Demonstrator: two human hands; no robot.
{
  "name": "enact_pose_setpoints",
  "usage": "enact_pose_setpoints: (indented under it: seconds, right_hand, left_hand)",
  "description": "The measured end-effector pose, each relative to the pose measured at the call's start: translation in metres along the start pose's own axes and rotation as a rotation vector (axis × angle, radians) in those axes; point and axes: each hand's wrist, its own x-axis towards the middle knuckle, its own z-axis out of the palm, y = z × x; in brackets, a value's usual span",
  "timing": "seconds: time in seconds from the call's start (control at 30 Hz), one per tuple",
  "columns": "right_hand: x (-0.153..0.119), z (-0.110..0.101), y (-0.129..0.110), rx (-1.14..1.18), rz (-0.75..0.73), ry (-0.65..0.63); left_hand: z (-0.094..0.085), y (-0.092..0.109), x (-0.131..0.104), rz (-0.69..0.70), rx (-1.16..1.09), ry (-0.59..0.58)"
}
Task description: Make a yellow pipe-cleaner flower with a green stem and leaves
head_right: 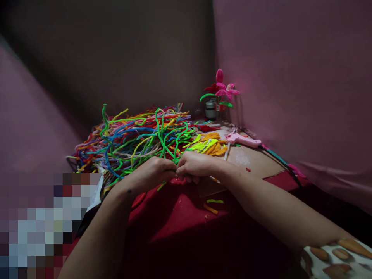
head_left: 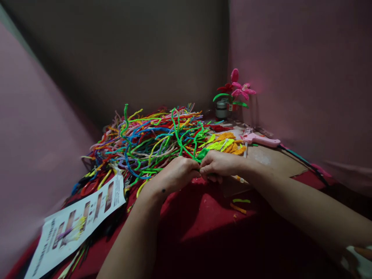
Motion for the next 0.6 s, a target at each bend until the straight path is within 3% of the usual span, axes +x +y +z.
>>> enact_pose_setpoints:
  seconds: [0.13,0.27,0.33,0.47,0.6]
  right_hand:
    - [-0.002,-0.002,-0.001,0.046,0.000,-0.039]
    - [-0.003,-0.007,0.002,0.228,-0.067,-0.059]
    - [-0.002,-0.009,0.005,0.388,-0.102,0.043]
    - [0.003,-0.011,0.009,0.691,-0.156,0.365]
    - [0.006,-0.008,0.008,0.770,-0.172,0.448]
  left_hand:
    - [-0.002,0.005,0.000,0.023,0.026,-0.042]
    - [-0.016,0.012,-0.002,-0.066,-0.020,-0.070]
    - [-0.021,0.013,-0.003,-0.136,-0.048,-0.051]
    - [-0.025,0.007,-0.005,-0.223,-0.175,0.014]
    - [-0.022,-0.001,-0.004,-0.253,-0.221,0.105]
